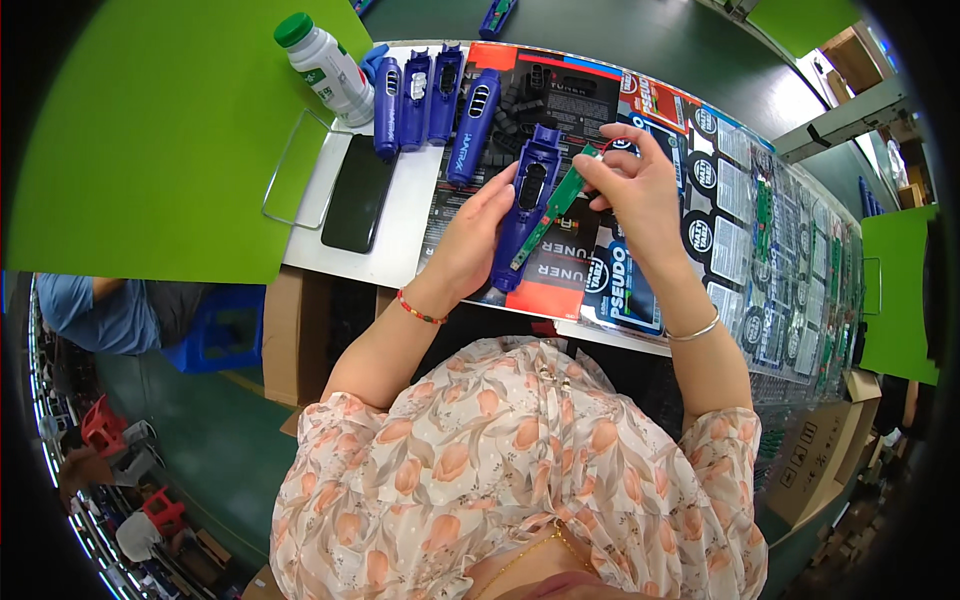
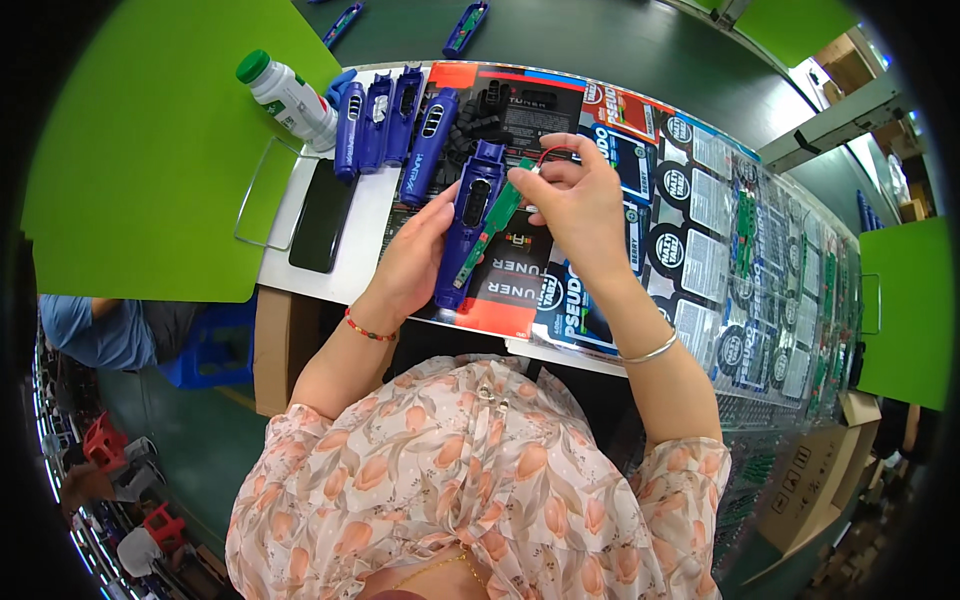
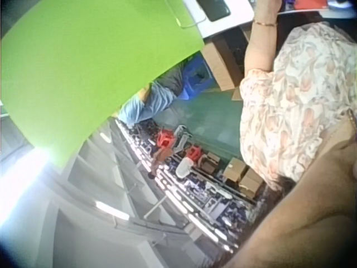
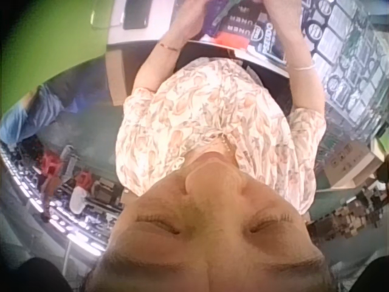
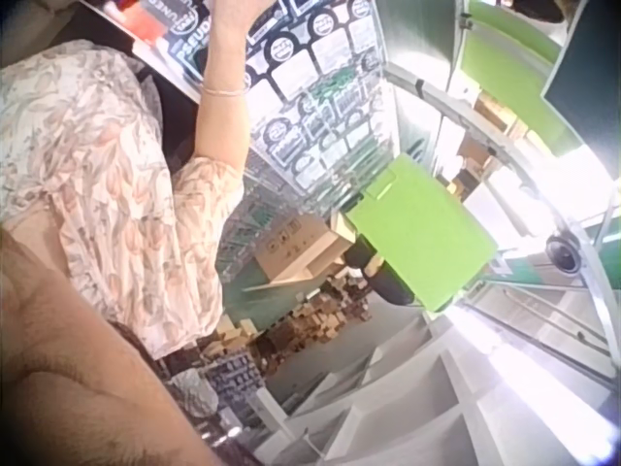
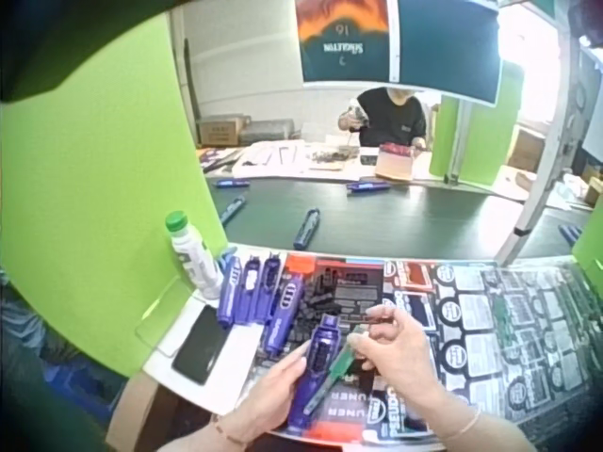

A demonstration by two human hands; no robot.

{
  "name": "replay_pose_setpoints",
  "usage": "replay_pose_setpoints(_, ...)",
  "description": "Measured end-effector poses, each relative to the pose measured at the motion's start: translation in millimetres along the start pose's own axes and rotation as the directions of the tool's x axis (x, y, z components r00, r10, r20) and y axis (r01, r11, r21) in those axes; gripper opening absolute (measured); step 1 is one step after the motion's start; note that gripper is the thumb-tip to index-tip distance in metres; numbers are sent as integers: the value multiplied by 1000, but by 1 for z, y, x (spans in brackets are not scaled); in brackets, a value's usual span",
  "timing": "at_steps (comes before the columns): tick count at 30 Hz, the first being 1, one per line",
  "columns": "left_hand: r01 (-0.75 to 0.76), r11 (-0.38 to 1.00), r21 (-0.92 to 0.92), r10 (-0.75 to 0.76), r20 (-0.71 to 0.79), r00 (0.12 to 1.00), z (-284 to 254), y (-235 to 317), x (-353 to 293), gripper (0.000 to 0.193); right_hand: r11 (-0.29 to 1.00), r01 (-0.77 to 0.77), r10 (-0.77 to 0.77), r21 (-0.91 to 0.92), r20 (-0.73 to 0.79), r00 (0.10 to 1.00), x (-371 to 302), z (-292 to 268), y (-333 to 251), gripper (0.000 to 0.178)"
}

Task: Assembling electronic devices by inserting green circuit boards into blue plastic housings at an industrial workstation.

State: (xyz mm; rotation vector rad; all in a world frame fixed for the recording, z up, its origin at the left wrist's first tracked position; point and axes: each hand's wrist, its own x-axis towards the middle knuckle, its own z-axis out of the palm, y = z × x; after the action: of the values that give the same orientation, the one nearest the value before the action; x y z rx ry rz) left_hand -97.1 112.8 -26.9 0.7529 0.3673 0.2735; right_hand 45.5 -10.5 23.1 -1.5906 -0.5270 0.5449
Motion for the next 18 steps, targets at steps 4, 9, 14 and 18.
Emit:
replay_pose_setpoints(4, 35, 997, -71, -28, 97, 995, 2, 3, 4, 48, 997, 59, -60, 49, 18, 998, -4, -15, -10, 28)
replay_pose_setpoints(9, 74, 996, -55, -67, 131, 989, 2, -2, 7, 48, 989, 136, -137, 55, 11, 991, -13, -23, -20, 23)
replay_pose_setpoints(14, 90, 996, -12, -86, 168, 982, 8, -5, 5, 49, 988, 141, -143, 57, 24, 989, -22, -15, -20, 23)
replay_pose_setpoints(18, 76, 996, 47, -85, 215, 973, 11, -5, 7, 51, 987, 146, -148, 62, 17, 989, -24, -10, -16, 24)
